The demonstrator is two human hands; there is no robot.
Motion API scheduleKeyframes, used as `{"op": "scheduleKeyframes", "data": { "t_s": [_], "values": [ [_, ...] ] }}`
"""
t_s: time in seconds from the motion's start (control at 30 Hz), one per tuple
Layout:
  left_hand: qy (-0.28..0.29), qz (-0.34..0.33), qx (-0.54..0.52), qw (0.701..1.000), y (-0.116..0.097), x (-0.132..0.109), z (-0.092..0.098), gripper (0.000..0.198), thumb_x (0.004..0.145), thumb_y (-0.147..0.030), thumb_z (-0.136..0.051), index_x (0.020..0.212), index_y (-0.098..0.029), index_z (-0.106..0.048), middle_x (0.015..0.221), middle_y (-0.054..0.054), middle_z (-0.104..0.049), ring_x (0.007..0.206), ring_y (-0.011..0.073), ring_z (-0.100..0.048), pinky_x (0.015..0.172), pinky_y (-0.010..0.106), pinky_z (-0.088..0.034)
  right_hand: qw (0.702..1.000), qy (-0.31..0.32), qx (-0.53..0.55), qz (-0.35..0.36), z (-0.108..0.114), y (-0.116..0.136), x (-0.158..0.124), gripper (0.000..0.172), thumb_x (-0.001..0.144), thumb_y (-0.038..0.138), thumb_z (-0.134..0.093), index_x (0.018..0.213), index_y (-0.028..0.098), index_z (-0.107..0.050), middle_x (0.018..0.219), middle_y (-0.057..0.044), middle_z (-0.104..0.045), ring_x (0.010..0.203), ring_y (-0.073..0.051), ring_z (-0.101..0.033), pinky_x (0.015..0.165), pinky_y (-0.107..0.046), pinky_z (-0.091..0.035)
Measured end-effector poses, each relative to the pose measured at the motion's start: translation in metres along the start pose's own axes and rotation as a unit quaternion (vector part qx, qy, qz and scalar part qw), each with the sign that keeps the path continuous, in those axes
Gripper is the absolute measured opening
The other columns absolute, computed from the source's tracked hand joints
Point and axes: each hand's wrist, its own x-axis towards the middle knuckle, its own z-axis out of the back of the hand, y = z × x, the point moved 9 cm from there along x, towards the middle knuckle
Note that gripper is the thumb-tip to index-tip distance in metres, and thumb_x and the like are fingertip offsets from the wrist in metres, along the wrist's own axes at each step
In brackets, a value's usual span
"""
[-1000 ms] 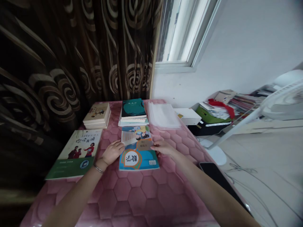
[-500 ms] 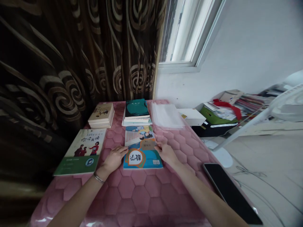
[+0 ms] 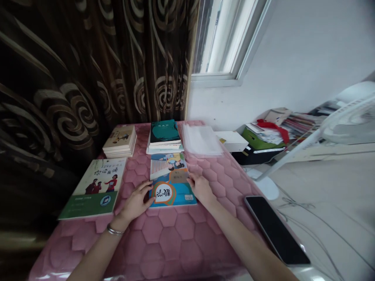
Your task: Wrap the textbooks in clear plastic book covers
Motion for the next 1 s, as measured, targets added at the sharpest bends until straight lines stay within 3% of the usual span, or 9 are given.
{"op": "scheduleKeyframes", "data": {
  "t_s": [0.13, 0.27, 0.37, 0.47, 0.6, 0.77, 0.9, 1.0],
  "values": [
    [-0.016, -0.020, 0.023, 0.999, -0.009, -0.002, 0.002, 0.022, 0.085, -0.027, -0.059, 0.104, -0.020, -0.065, 0.125, 0.009, -0.063, 0.119, 0.0233, -0.057, 0.101, 0.042, -0.048, 0.998, -0.039, 0.009, 0.047, 0.008, 0.006, -0.002, 0.025, 0.094, 0.026, -0.047, 0.105, 0.022, -0.069, 0.101, -0.007, -0.067, 0.084, -0.018, -0.064, 0.073, -0.026, -0.047],
    [-0.008, -0.064, 0.042, 0.997, -0.037, -0.008, 0.004, 0.021, 0.088, -0.015, -0.050, 0.095, -0.023, -0.068, 0.112, 0.004, -0.068, 0.112, 0.0205, -0.060, 0.103, 0.044, -0.046, 0.991, -0.079, 0.051, 0.092, 0.020, 0.013, -0.008, 0.021, 0.090, 0.022, -0.052, 0.090, 0.022, -0.073, 0.094, -0.007, -0.063, 0.081, -0.018, -0.061, 0.074, -0.028, -0.048],
    [0.013, -0.075, 0.037, 0.996, -0.057, -0.015, 0.003, 0.028, 0.088, -0.008, -0.045, 0.097, -0.022, -0.067, 0.109, 0.004, -0.068, 0.102, 0.0164, -0.063, 0.095, 0.035, -0.052, 0.975, -0.075, 0.118, 0.175, 0.024, 0.037, -0.030, 0.019, 0.088, 0.019, -0.055, 0.083, 0.023, -0.074, 0.088, -0.005, -0.062, 0.081, -0.017, -0.059, 0.076, -0.029, -0.048],
    [0.033, -0.078, 0.057, 0.995, -0.073, -0.019, -0.003, 0.021, 0.086, -0.014, -0.053, 0.102, -0.020, -0.066, 0.110, 0.006, -0.066, 0.101, 0.0195, -0.063, 0.091, 0.035, -0.054, 0.956, -0.041, 0.149, 0.250, 0.019, 0.068, -0.063, 0.012, 0.085, 0.023, -0.061, 0.087, 0.024, -0.073, 0.089, -0.004, -0.062, 0.086, -0.017, -0.057, 0.079, -0.030, -0.047],
    [0.035, -0.111, 0.124, 0.985, -0.088, -0.018, -0.013, 0.019, 0.082, -0.015, -0.059, 0.100, -0.016, -0.066, 0.104, 0.009, -0.066, 0.097, 0.0235, -0.063, 0.088, 0.040, -0.055, 0.955, -0.008, 0.056, 0.291, 0.003, 0.099, -0.087, 0.015, 0.083, 0.032, -0.067, 0.095, 0.024, -0.070, 0.096, -0.004, -0.064, 0.093, -0.021, -0.053, 0.082, -0.035, -0.042],
    [0.020, -0.169, 0.173, 0.970, -0.095, -0.014, -0.019, 0.016, 0.085, -0.009, -0.053, 0.092, -0.015, -0.066, 0.092, 0.008, -0.067, 0.089, 0.0219, -0.062, 0.091, 0.042, -0.051, 0.930, -0.019, -0.052, 0.364, -0.009, 0.122, -0.088, 0.014, 0.089, 0.030, -0.062, 0.083, 0.018, -0.067, 0.091, -0.005, -0.065, 0.093, -0.021, -0.053, 0.077, -0.035, -0.038],
    [0.039, -0.190, 0.170, 0.966, -0.093, -0.014, -0.020, 0.020, 0.090, -0.011, -0.048, 0.096, -0.016, -0.067, 0.092, 0.007, -0.068, 0.089, 0.0204, -0.063, 0.093, 0.042, -0.050, 0.909, -0.047, -0.087, 0.404, -0.011, 0.125, -0.092, 0.018, 0.092, 0.025, -0.058, 0.077, 0.019, -0.065, 0.085, -0.004, -0.065, 0.088, -0.019, -0.053, 0.073, -0.035, -0.035],
    [0.057, -0.188, 0.153, 0.968, -0.088, -0.015, -0.019, 0.023, 0.093, -0.013, -0.046, 0.098, -0.019, -0.067, 0.094, 0.004, -0.069, 0.092, 0.0189, -0.063, 0.099, 0.042, -0.047, 0.912, -0.059, -0.088, 0.395, -0.008, 0.114, -0.092, 0.019, 0.092, 0.025, -0.059, 0.075, 0.020, -0.066, 0.082, -0.003, -0.066, 0.087, -0.019, -0.053, 0.072, -0.035, -0.035]
  ]
}}
